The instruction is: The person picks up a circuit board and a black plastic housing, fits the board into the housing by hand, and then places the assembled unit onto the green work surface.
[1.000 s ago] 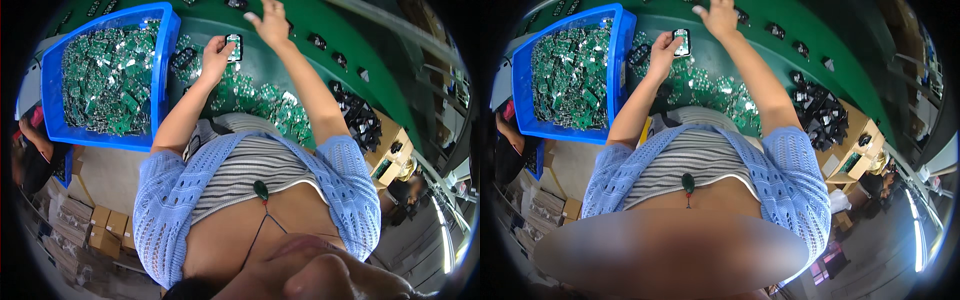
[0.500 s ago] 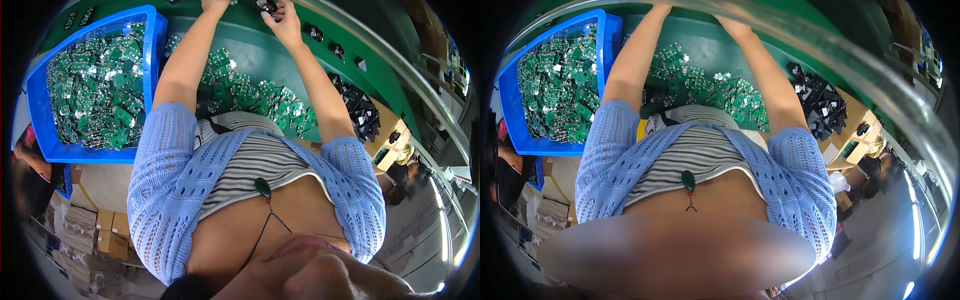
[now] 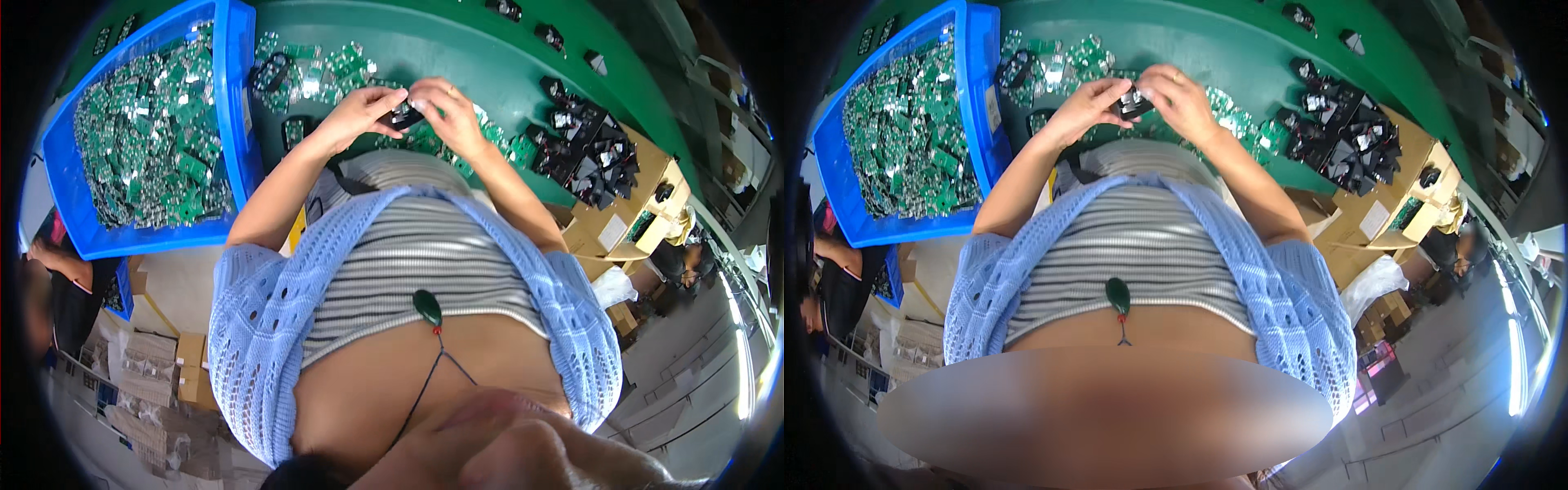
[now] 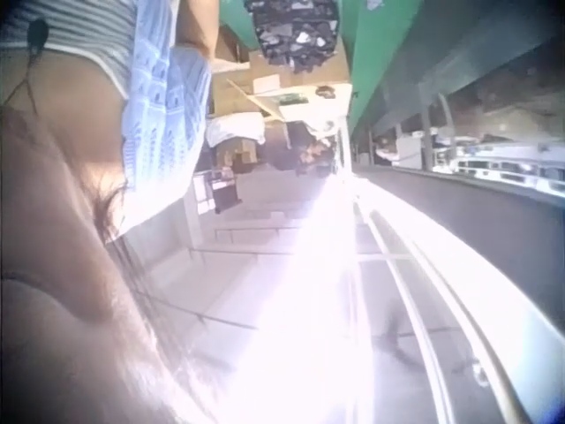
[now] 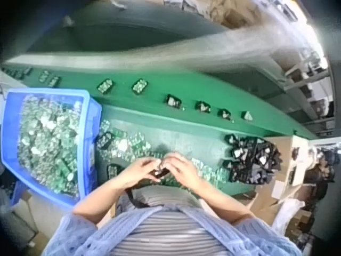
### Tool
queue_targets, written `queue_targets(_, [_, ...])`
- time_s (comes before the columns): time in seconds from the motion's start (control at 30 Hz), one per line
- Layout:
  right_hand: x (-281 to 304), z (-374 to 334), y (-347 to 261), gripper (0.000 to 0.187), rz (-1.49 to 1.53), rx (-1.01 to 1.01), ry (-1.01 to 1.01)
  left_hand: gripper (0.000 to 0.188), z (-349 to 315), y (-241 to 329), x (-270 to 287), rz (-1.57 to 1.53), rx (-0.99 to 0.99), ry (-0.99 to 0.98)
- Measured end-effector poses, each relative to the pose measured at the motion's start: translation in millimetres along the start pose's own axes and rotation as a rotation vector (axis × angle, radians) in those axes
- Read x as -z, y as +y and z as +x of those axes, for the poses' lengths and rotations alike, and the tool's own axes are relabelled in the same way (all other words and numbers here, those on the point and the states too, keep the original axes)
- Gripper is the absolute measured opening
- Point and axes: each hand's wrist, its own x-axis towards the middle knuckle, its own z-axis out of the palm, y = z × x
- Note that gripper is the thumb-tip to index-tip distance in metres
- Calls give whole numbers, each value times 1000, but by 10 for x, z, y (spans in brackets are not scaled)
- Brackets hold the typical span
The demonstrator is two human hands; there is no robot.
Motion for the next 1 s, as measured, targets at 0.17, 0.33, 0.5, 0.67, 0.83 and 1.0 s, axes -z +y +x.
queue_targets(0.17, [-107, -149, 48, 27, 128, -304, 278, 34, -101, -197, 22, -304, -54, 103])
queue_targets(0.33, [-196, -494, 433, 41, -580, -480, -73, 40, -145, -315, 26, -238, -98, 187])
queue_targets(0.5, [-291, -542, 544, 29, -456, -463, 122, 34, -299, -187, -211, -356, -165, 116])
queue_targets(0.67, [-76, -566, 486, 16, 106, -480, 409, 27, -344, -124, -430, -36, -313, 275])
queue_targets(0.83, [312, -446, -580, 15, 671, -439, 404, 27, -445, 9, -524, -37, -356, 254])
queue_targets(1.0, [364, -431, -1072, 32, 766, -150, 455, 21, -509, 64, -693, -67, -343, 112])
